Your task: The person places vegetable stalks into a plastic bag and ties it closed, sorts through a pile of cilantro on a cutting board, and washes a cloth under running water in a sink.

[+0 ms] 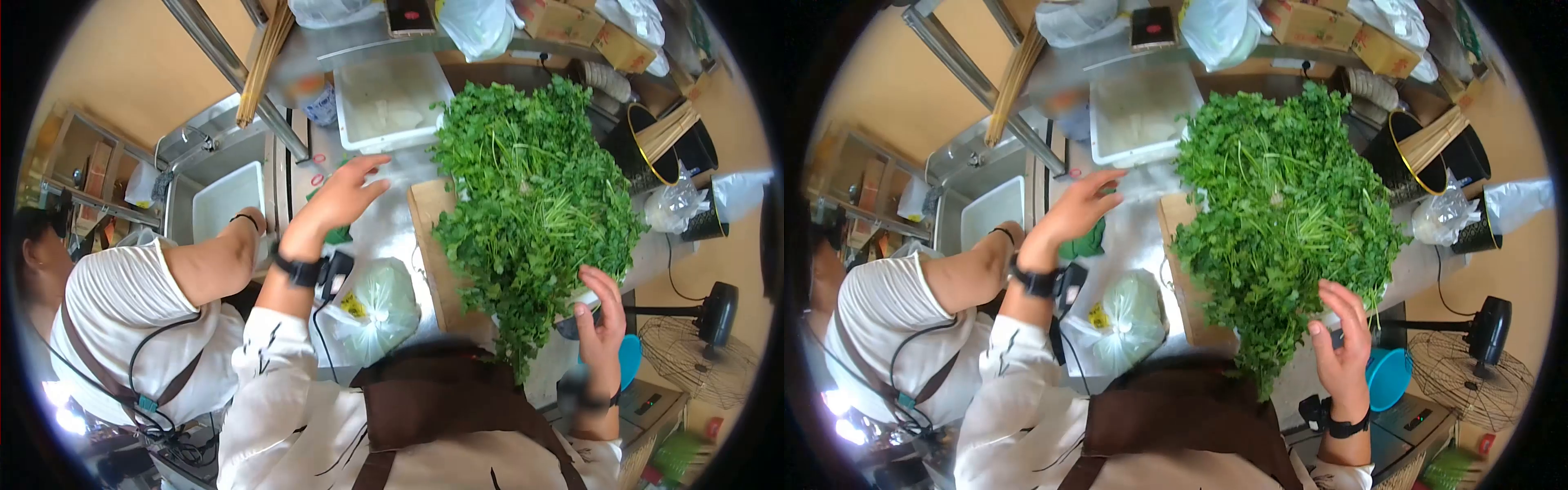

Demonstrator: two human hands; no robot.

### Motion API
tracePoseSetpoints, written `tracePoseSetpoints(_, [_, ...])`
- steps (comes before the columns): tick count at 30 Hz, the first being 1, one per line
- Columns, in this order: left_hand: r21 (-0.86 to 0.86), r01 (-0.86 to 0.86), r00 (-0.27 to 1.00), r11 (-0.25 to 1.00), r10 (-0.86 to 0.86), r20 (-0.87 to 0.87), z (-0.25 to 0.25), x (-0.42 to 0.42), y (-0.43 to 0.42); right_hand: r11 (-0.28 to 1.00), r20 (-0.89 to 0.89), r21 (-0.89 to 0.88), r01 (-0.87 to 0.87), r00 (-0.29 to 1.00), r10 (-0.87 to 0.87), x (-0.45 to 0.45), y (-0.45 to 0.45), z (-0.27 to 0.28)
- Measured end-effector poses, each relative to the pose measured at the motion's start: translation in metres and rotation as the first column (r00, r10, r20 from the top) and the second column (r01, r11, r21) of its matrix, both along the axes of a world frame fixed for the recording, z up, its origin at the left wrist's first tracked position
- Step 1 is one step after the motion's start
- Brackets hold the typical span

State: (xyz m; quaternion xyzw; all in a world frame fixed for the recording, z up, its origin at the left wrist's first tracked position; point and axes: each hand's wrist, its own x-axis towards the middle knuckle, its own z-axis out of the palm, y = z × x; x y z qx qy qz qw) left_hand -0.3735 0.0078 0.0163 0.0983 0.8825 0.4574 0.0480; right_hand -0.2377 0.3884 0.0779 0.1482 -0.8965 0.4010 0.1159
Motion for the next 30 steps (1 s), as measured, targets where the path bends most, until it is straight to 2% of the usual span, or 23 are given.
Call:
tracePoseSetpoints(1, [-0.065, 0.031, 0.997, 0.997, -0.035, -0.066, -0.013, -0.031, 0.003, 1.0, 0.015, 0.029, -0.002, 1.0, 0.001, -0.001, 0.0, -0.001])
tracePoseSetpoints(3, [-0.271, -0.001, 0.996, 0.962, -0.024, -0.086, -0.029, -0.089, 0.011, 0.997, 0.034, 0.081, -0.005, 0.999, 0.002, -0.004, -0.001, -0.001])
tracePoseSetpoints(5, [-0.397, -0.032, 0.996, 0.917, -0.005, -0.092, -0.063, -0.144, 0.011, 0.997, 0.066, 0.065, 0.032, 0.997, -0.037, -0.004, 0.004, -0.004])
tracePoseSetpoints(6, [-0.392, -0.04, 0.994, 0.919, -0.002, -0.108, -0.079, -0.166, 0.009, 0.996, 0.114, 0.049, 0.072, 0.99, -0.078, -0.004, 0.007, -0.006])
tracePoseSetpoints(8, [-0.582, -0.05, 0.995, 0.812, 0.09, 0.041, -0.109, -0.21, 0.008, 0.991, 0.129, 0.055, 0.118, 0.984, -0.124, -0.003, 0.013, -0.01])
tracePoseSetpoints(9, [-0.615, -0.059, 0.977, 0.786, 0.173, 0.127, -0.116, -0.224, 0.009, 0.985, 0.167, 0.06, 0.164, 0.971, -0.172, -0.001, 0.016, -0.012])
tracePoseSetpoints(10, [-0.609, -0.064, 0.978, 0.79, 0.171, 0.119, -0.123, -0.238, 0.007, 0.984, 0.156, 0.064, 0.167, 0.972, -0.175, -0.001, 0.021, -0.014])
tracePoseSetpoints(13, [-0.676, 0.086, 0.929, 0.732, 0.186, 0.32, -0.126, -0.254, 0.005, 0.957, 0.221, 0.064, 0.282, 0.931, -0.289, 0.002, 0.031, -0.023])
tracePoseSetpoints(16, [-0.713, 0.087, 0.932, 0.696, 0.197, 0.305, -0.098, -0.238, 0.017, 0.937, 0.241, 0.081, 0.34, 0.905, -0.349, 0.001, 0.032, -0.019])
tracePoseSetpoints(17, [-0.717, 0.085, 0.931, 0.692, 0.201, 0.305, -0.111, -0.249, 0.011, 0.939, 0.24, 0.092, 0.331, 0.908, -0.343, 0.0, 0.037, -0.021])
tracePoseSetpoints(19, [-0.769, 0.389, 0.877, 0.507, 0.052, 0.478, -0.145, -0.274, -0.004, 0.936, 0.24, 0.087, 0.34, 0.905, -0.351, -0.005, 0.038, -0.022])
tracePoseSetpoints(22, [-0.783, 0.427, 0.85, 0.453, 0.094, 0.518, -0.127, -0.274, -0.002, 0.933, 0.262, 0.078, 0.352, 0.896, -0.359, -0.008, 0.044, -0.03])
tracePoseSetpoints(23, [-0.783, 0.431, 0.848, 0.449, 0.097, 0.522, -0.135, -0.275, -0.006, 0.934, 0.276, 0.07, 0.349, 0.893, -0.355, -0.01, 0.046, -0.033])
tracePoseSetpoints(24, [-0.788, 0.332, 0.911, 0.519, 0.04, 0.41, -0.149, -0.276, -0.013, 0.935, 0.282, 0.067, 0.349, 0.892, -0.354, -0.011, 0.047, -0.033])
tracePoseSetpoints(25, [-0.773, 0.234, 0.958, 0.59, -0.007, 0.285, -0.161, -0.28, -0.021, 0.941, 0.277, 0.071, 0.33, 0.9, -0.337, -0.013, 0.047, -0.033])
tracePoseSetpoints(26, [-0.776, 0.239, 0.957, 0.584, -0.006, 0.29, -0.156, -0.279, -0.026, 0.947, 0.273, 0.076, 0.311, 0.907, -0.32, -0.014, 0.046, -0.033])
tracePoseSetpoints(27, [-0.63, 0.117, 0.978, 0.767, 0.021, 0.207, -0.15, -0.278, -0.032, 0.948, 0.281, 0.073, 0.311, 0.905, -0.318, -0.016, 0.045, -0.032])
tracePoseSetpoints(28, [-0.436, -0.008, 0.989, 0.9, 0.072, 0.129, -0.145, -0.278, -0.037, 0.945, 0.277, 0.055, 0.321, 0.905, -0.323, -0.019, 0.044, -0.032])
tracePoseSetpoints(29, [-0.439, -0.013, 0.989, 0.898, 0.077, 0.129, -0.129, -0.27, -0.036, 0.944, 0.269, 0.036, 0.329, 0.906, -0.326, -0.023, 0.043, -0.031])
tracePoseSetpoints(30, [0.019, -0.219, 0.94, 0.976, 0.206, 0.273, -0.107, -0.257, -0.03, 0.946, 0.269, 0.034, 0.324, 0.908, -0.32, -0.025, 0.043, -0.032])
